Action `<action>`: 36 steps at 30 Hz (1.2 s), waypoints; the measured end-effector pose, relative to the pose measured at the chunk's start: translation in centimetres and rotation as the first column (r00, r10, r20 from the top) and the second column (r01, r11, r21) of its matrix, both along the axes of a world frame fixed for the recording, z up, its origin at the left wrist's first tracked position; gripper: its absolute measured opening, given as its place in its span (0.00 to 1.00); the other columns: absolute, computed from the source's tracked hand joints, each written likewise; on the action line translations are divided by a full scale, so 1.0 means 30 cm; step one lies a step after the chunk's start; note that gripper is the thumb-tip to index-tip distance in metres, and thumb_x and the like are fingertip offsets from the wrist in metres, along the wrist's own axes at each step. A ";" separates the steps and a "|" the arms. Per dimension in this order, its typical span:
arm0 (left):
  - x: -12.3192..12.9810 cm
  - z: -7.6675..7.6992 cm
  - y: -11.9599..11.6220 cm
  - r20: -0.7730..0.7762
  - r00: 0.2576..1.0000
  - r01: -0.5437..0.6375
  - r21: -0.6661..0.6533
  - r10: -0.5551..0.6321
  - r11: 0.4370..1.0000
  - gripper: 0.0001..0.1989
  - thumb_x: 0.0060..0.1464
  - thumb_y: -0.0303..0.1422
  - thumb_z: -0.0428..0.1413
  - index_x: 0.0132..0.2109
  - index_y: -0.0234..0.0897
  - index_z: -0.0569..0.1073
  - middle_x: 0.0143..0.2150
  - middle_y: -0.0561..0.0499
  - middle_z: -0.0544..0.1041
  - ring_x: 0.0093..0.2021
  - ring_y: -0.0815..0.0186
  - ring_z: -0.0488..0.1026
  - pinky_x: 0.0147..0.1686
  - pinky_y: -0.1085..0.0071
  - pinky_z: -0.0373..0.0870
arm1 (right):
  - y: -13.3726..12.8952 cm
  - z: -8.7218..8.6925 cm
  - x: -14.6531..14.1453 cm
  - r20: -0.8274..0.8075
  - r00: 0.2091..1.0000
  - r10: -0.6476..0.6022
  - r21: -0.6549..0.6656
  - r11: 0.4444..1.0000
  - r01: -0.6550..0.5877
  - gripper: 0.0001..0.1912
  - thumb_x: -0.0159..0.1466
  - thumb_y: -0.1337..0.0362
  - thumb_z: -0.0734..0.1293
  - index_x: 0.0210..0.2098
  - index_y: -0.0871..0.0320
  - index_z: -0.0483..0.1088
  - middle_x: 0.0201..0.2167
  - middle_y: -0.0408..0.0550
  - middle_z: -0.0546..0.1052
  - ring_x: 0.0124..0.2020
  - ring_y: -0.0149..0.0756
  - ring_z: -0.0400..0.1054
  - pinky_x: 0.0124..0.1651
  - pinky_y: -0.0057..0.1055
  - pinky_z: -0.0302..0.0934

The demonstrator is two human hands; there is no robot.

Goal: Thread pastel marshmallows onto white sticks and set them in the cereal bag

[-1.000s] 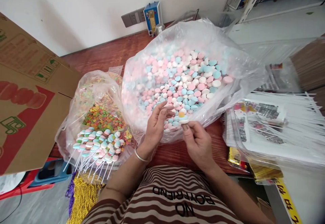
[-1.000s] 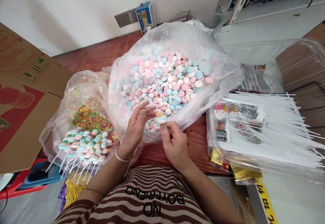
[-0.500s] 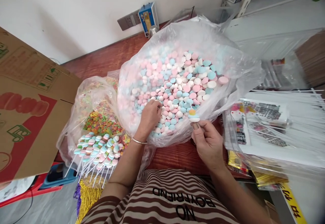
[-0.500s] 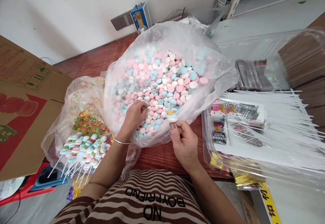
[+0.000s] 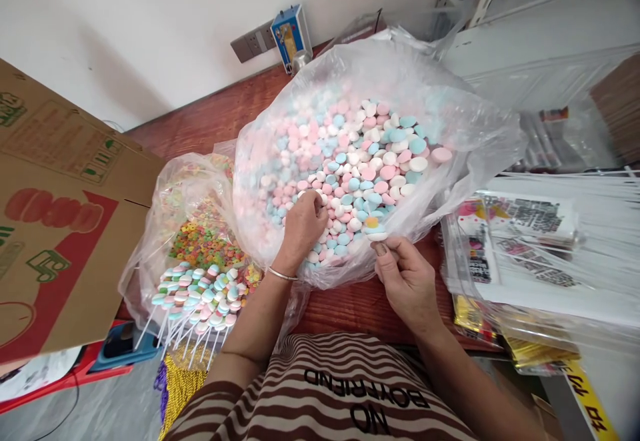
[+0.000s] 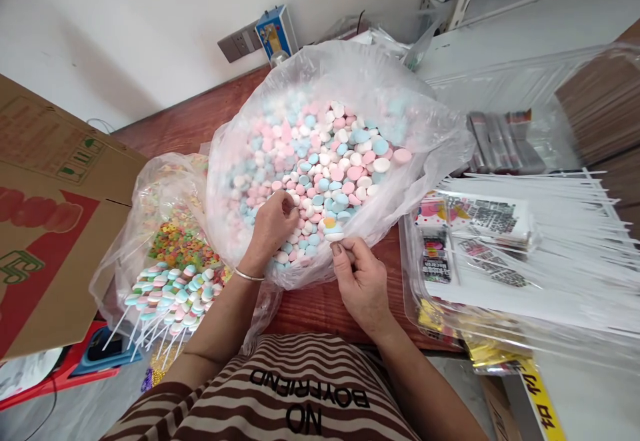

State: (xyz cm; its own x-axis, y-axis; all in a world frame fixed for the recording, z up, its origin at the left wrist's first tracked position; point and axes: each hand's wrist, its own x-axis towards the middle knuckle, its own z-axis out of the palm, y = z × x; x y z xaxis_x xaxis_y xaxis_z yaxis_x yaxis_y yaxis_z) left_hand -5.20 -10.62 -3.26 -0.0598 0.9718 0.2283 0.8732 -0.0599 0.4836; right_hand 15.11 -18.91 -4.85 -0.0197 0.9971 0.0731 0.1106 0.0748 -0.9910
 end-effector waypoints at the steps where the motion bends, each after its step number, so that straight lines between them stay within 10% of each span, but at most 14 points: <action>1: 0.000 0.003 0.001 0.016 1.000 -0.011 -0.022 0.011 1.000 0.10 0.54 0.24 0.57 0.42 0.40 0.69 0.35 0.51 0.75 0.33 0.63 0.70 0.34 0.68 0.62 | 0.001 0.000 0.000 0.003 1.000 0.002 0.000 1.000 -0.002 0.12 0.72 0.54 0.63 0.37 0.55 0.69 0.20 0.37 0.63 0.21 0.29 0.56 0.24 0.27 0.52; 26: 0.008 -0.019 0.024 0.146 0.989 0.020 0.034 -0.025 0.999 0.11 0.53 0.22 0.58 0.44 0.36 0.75 0.40 0.47 0.78 0.37 0.64 0.73 0.41 0.66 0.70 | 0.015 0.026 -0.037 0.097 0.992 0.076 0.044 0.996 -0.081 0.13 0.70 0.55 0.63 0.33 0.55 0.69 0.19 0.37 0.65 0.20 0.29 0.58 0.25 0.27 0.53; 29: -0.011 0.007 -0.012 0.497 0.866 -0.038 -0.039 0.053 0.998 0.15 0.53 0.28 0.62 0.49 0.37 0.76 0.41 0.49 0.79 0.33 0.68 0.74 0.38 0.68 0.72 | 0.010 0.044 -0.036 0.155 0.983 0.102 0.077 0.990 -0.115 0.12 0.71 0.56 0.63 0.35 0.56 0.72 0.21 0.38 0.69 0.21 0.30 0.60 0.26 0.27 0.55; 32: -0.030 0.035 -0.068 0.818 0.568 0.065 -0.149 0.086 0.987 0.19 0.51 0.38 0.67 0.50 0.37 0.78 0.42 0.49 0.81 0.35 0.68 0.77 0.39 0.68 0.75 | 0.002 0.064 -0.038 0.188 0.971 0.146 0.106 0.980 -0.168 0.12 0.71 0.58 0.62 0.37 0.57 0.73 0.24 0.40 0.74 0.24 0.31 0.65 0.30 0.27 0.58; 36: -0.039 0.054 -0.130 0.931 0.350 0.118 -0.158 0.108 0.980 0.21 0.46 0.41 0.71 0.45 0.37 0.80 0.41 0.50 0.82 0.37 0.67 0.78 0.42 0.67 0.78 | -0.008 0.081 -0.051 0.211 0.954 0.214 0.108 0.965 -0.240 0.13 0.71 0.59 0.61 0.35 0.57 0.73 0.28 0.42 0.76 0.28 0.32 0.68 0.33 0.27 0.60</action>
